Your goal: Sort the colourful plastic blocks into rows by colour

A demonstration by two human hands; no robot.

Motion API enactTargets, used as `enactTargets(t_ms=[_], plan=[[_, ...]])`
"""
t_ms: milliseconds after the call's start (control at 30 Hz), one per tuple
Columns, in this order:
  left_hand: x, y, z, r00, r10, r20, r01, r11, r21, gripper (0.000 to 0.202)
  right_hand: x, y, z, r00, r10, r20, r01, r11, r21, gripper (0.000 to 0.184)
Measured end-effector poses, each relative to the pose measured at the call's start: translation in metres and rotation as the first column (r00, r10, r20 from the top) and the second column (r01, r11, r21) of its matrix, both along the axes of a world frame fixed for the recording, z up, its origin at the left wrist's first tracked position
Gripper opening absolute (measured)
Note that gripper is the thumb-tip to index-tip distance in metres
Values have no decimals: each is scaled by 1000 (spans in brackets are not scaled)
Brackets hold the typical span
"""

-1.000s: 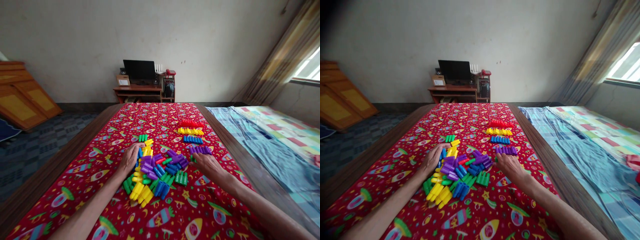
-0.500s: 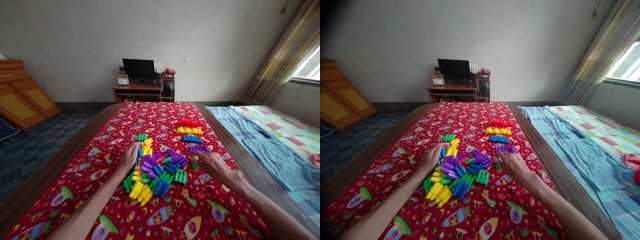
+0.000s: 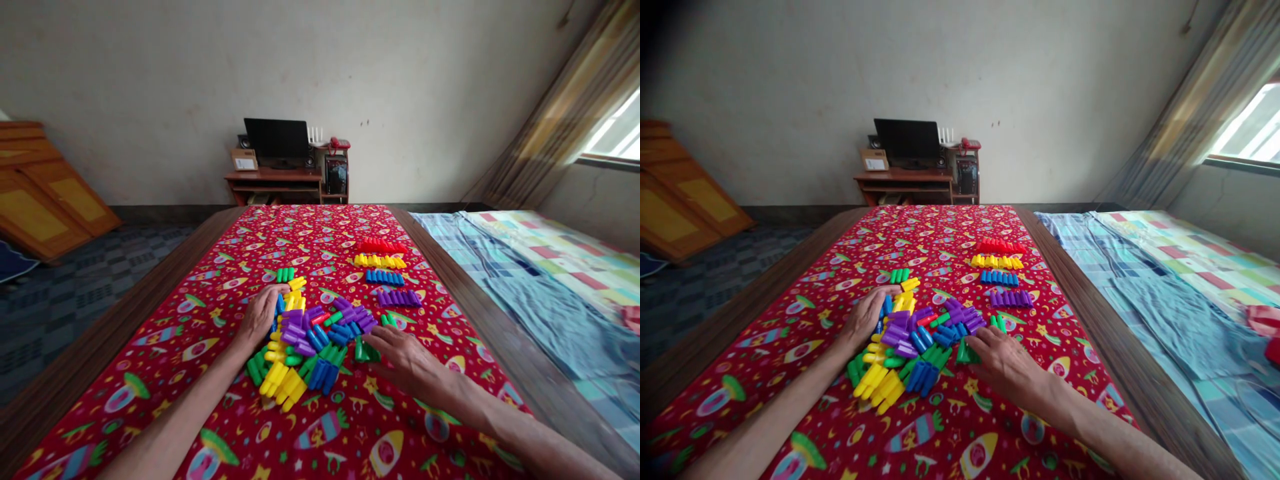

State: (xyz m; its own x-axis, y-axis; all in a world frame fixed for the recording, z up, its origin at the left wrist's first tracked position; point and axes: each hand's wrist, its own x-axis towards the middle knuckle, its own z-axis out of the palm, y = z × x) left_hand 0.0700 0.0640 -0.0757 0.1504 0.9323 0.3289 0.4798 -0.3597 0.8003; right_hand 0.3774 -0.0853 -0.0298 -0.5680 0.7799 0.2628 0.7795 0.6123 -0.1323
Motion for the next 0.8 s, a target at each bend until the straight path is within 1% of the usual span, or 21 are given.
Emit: enactTargets(t_ms=[100, 167, 267, 333, 467, 567, 633, 733, 800], plan=[[1, -2, 3, 1000, -3, -6, 3, 1000, 5, 61, 31, 2, 4, 996, -36, -85, 43, 995, 85, 33], [2, -3, 5, 1000, 0, -10, 0, 1000, 11, 61, 53, 5, 1, 991, -86, -101, 97, 989, 111, 33], [3, -4, 8, 1000, 1, -24, 0, 1000, 7, 59, 78, 9, -9, 985, -151, -89, 159, 983, 92, 31], [4, -4, 8, 1000, -2, -31, 3, 1000, 3, 58, 87, 11, -18, 981, -183, -65, 188, 979, 78, 32], [3, -4, 8, 999, -5, -42, 5, 1000, 4, 59, 88, 14, -31, 976, -217, -4, 217, 975, 47, 36], [2, -3, 7, 999, -3, -48, 4, 1000, 10, 59, 83, 14, -31, 980, -199, 19, 198, 979, 47, 38], [1, -1, 5, 999, -3, -45, 4, 1000, 15, 59, 80, 12, -27, 979, -200, 38, 197, 979, 56, 39], [0, 1, 1, 999, 0, -32, 1, 1000, 26, 61, 69, 12, -12, 981, -192, 36, 188, 978, 90, 34], [0, 3, -2, 1000, 2, -27, -1, 1000, 30, 61, 53, 18, 1, 994, -108, 9, 107, 989, 104, 28]])
